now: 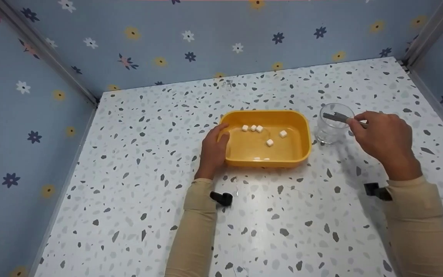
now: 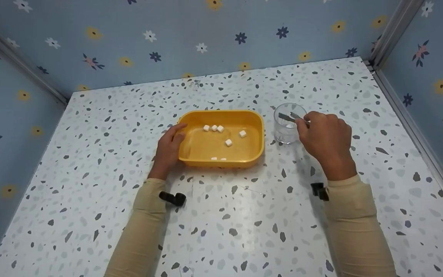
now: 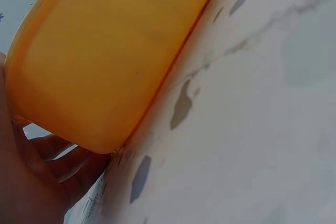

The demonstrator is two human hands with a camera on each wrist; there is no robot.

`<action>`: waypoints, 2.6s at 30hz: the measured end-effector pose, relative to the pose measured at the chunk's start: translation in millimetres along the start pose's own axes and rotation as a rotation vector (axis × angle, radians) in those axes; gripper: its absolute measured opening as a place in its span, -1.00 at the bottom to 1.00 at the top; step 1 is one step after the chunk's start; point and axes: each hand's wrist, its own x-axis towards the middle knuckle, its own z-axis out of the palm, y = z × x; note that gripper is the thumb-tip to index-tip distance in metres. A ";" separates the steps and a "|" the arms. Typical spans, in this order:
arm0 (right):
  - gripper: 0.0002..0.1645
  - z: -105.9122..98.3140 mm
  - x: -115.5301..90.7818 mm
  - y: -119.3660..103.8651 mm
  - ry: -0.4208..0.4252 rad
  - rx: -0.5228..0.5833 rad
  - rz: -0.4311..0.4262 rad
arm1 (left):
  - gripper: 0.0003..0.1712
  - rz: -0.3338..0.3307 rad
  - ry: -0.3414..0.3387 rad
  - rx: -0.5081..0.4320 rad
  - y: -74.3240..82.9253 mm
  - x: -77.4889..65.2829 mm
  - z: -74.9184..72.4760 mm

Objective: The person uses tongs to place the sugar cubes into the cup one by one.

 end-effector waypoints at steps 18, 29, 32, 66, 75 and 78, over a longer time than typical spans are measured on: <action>-0.52 -2.4 -1.2 -3.3 0.012 0.005 0.007 | -0.53 0.018 0.000 0.008 1.4 -0.4 -0.2; -0.52 -4.4 -1.8 -5.3 0.028 0.035 0.022 | -0.53 0.004 -0.001 -0.008 1.5 -1.1 -0.6; -0.52 -3.8 -2.6 -7.3 0.045 0.038 0.016 | -0.53 0.001 -0.002 -0.005 0.7 -1.3 -0.5; -0.62 2.4 -8.5 -29.8 0.128 0.035 -0.092 | -0.55 -0.018 0.003 -0.014 1.6 -2.4 -0.1; -0.63 4.2 -8.5 -32.9 0.141 0.028 -0.121 | -0.54 0.019 -0.001 -0.011 0.6 -2.2 -2.7; -0.62 4.2 -8.5 -33.8 0.143 0.031 -0.117 | -0.54 0.022 0.000 -0.017 -0.3 -2.6 -2.9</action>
